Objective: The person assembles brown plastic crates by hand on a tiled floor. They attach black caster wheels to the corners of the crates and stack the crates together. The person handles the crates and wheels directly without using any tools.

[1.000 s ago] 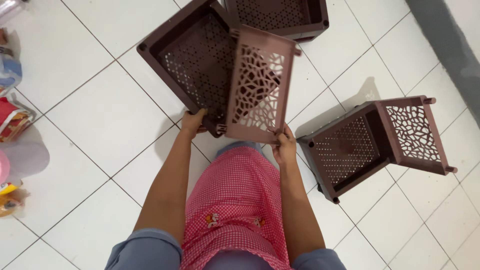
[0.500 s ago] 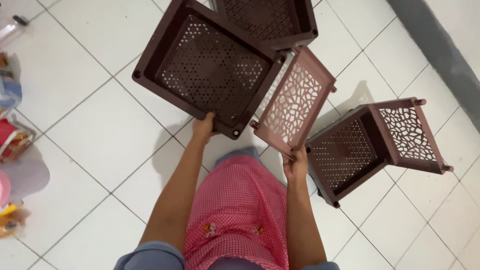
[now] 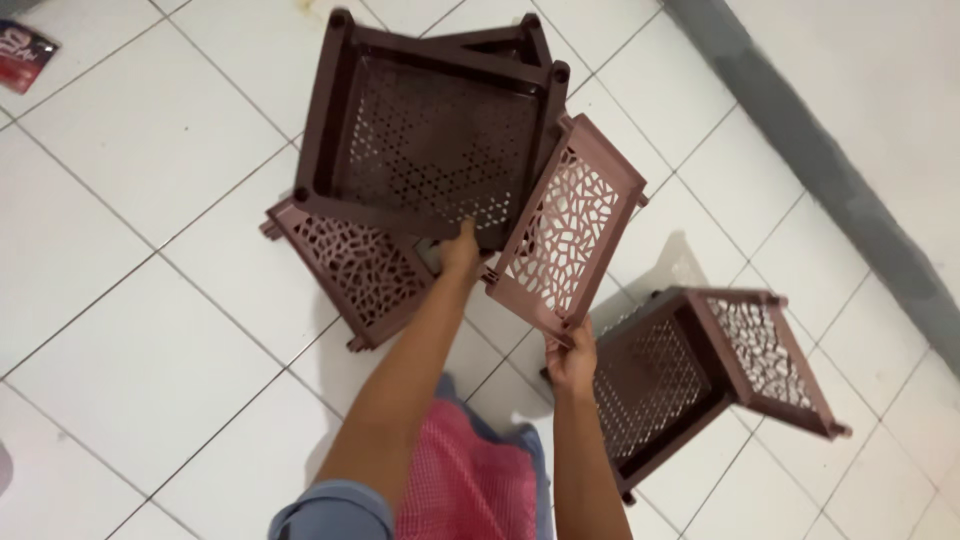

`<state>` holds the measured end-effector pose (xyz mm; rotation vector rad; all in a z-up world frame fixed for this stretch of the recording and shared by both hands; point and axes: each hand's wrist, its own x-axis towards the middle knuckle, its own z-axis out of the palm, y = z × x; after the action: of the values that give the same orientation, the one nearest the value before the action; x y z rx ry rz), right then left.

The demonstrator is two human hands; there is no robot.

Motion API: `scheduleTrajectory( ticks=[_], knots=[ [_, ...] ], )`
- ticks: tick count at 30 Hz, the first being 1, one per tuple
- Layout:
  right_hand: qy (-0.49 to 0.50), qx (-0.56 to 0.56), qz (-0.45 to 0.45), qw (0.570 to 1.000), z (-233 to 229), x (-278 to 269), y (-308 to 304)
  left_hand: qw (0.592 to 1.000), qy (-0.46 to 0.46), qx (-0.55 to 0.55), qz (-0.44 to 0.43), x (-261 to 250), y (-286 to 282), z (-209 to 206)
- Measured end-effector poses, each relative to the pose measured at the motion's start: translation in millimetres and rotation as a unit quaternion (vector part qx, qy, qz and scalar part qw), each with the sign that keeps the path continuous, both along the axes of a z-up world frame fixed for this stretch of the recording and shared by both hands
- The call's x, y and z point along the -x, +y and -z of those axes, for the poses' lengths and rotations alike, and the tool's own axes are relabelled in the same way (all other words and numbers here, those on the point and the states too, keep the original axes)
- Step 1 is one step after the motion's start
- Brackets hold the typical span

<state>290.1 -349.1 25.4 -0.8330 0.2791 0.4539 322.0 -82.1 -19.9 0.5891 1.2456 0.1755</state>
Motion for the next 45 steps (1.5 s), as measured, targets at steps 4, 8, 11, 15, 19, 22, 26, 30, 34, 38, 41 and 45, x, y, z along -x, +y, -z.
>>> scheduleTrajectory(
  ticks=[4,8,11,15,19,22,26,30,34,38,41,45],
  knots=[
    [0.037,0.096,-0.027,0.994,-33,-57,34,0.987,0.037,-0.082,0.134,-64,-16,-2],
    [0.033,0.077,-0.065,0.994,-32,-106,62,0.978,-0.163,0.03,0.128,-123,-25,-22],
    [0.045,0.097,-0.067,0.992,-17,-140,73,0.965,-0.22,0.052,0.136,-148,-16,-30],
    [0.038,0.089,-0.058,0.994,3,-166,66,0.955,-0.258,0.063,0.133,-181,-17,-33],
    [0.02,0.046,-0.045,0.998,26,-180,49,0.952,-0.275,0.059,0.123,-206,-22,-33],
    [0.023,0.034,-0.031,0.999,35,-177,31,0.951,-0.279,0.064,0.112,-214,-32,-31],
    [0.091,0.081,0.022,0.992,28,-168,35,0.948,-0.289,0.069,0.113,-212,-28,-33],
    [0.042,0.082,-0.039,0.995,13,-162,46,0.943,-0.304,0.081,0.109,-200,-25,-38],
    [0.039,0.103,-0.061,0.992,-10,-156,65,0.941,-0.317,0.076,0.092,-183,-11,-41],
    [0.034,0.104,-0.079,0.991,-15,-145,72,0.937,-0.334,0.087,0.053,-147,-6,-33],
    [0.03,0.082,-0.105,0.991,-6,-134,72,0.909,-0.396,0.129,-0.001,-84,0,-25],
    [0.005,0.099,-0.167,0.981,1,-114,66,0.907,-0.388,0.163,-0.032,30,37,-39]
  ],
)
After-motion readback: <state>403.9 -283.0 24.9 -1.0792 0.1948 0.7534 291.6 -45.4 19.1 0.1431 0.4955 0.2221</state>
